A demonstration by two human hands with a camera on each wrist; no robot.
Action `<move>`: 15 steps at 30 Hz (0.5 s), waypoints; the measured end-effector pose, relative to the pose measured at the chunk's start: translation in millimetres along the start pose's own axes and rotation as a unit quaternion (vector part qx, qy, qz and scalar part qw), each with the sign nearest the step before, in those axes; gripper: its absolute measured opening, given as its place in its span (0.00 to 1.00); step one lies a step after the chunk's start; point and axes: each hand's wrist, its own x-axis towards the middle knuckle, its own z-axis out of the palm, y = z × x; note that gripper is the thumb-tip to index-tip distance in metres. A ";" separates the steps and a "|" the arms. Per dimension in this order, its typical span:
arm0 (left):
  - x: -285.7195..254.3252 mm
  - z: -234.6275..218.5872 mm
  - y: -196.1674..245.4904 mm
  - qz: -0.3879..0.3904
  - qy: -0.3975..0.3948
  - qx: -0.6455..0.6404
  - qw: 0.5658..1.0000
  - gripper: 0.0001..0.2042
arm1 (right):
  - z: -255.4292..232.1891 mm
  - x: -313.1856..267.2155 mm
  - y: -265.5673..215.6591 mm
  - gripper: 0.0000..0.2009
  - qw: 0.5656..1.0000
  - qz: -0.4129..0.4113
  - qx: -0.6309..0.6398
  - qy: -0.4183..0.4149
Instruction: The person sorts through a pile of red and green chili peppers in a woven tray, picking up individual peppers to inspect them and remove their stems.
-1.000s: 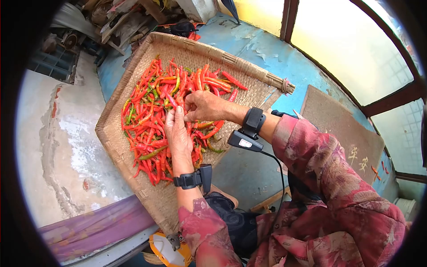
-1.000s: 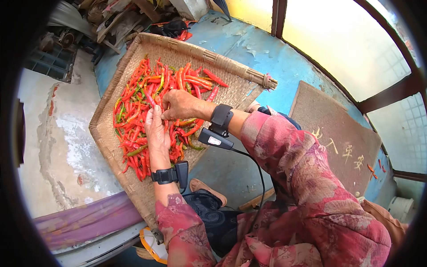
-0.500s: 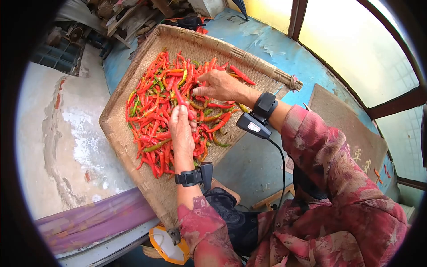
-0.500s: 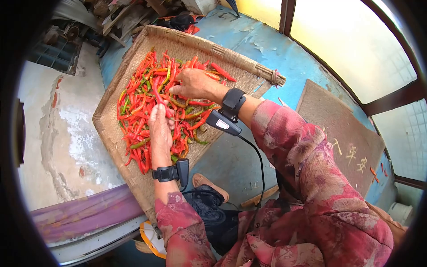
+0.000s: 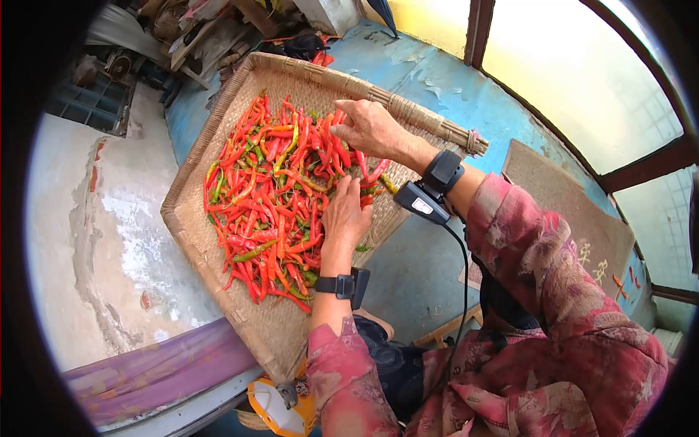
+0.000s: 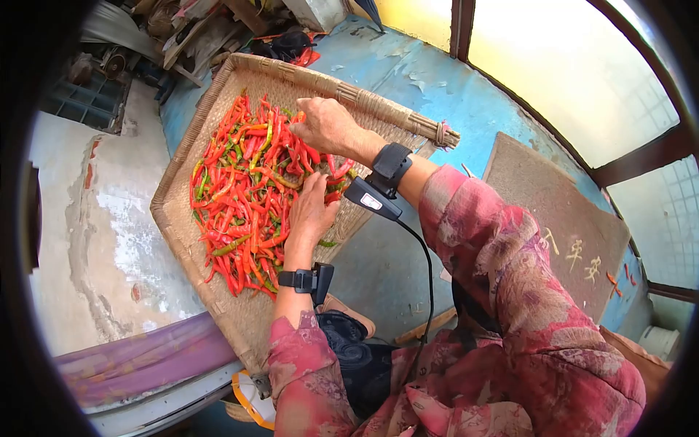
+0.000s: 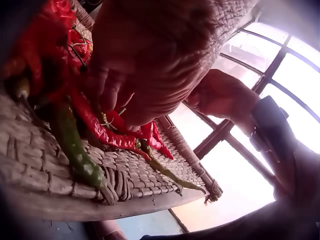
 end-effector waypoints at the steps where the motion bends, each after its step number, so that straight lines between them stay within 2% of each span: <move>1: 2.9 1.7 1.5 0.002 0.002 -0.001 1.000 0.22 | -1.0 1.1 -0.1 0.20 1.000 -0.025 -0.002 0.008; 3: 9.3 2.1 4.2 -0.047 -0.070 0.048 0.995 0.20 | -5.3 -2.0 -4.3 0.17 0.999 -0.019 0.005 -0.038; 4: 13.5 -1.3 8.9 -0.057 -0.097 0.058 0.992 0.14 | -3.8 -4.2 -4.0 0.15 0.998 -0.040 -0.015 -0.053; 5: 15.7 0.3 8.4 -0.050 -0.080 0.062 0.994 0.14 | -4.2 -3.7 -4.6 0.14 0.995 -0.065 -0.039 -0.066; 7: 11.0 10.4 -0.7 -0.022 -0.001 0.092 0.996 0.08 | -6.4 -6.3 -10.0 0.11 0.993 -0.060 -0.045 -0.094; 8: 12.4 5.8 -3.8 -0.016 0.013 0.098 0.995 0.08 | -4.4 -7.4 -8.2 0.11 0.993 -0.067 -0.033 -0.095; 10: 10.1 -5.8 -10.3 -0.039 0.122 0.059 0.990 0.05 | -7.9 -12.0 -13.0 0.10 0.992 -0.068 -0.012 -0.105; 11: 9.0 -14.1 -14.9 -0.033 0.130 0.065 0.989 0.05 | -11.4 -13.5 -18.0 0.11 0.991 -0.055 -0.012 -0.121; 13: 7.2 -35.2 -25.6 -0.134 0.219 -0.167 0.952 0.04 | -10.0 -13.2 -22.3 0.11 0.990 -0.057 -0.010 -0.126; 14: 6.5 -42.6 -33.5 -0.197 0.234 -0.282 0.909 0.06 | -8.8 -14.3 -21.1 0.11 0.990 -0.059 -0.006 -0.126; 15: 4.3 -52.6 -34.5 -0.215 0.256 -0.407 0.850 0.06 | -12.4 -14.8 -27.3 0.13 0.987 -0.066 0.013 -0.149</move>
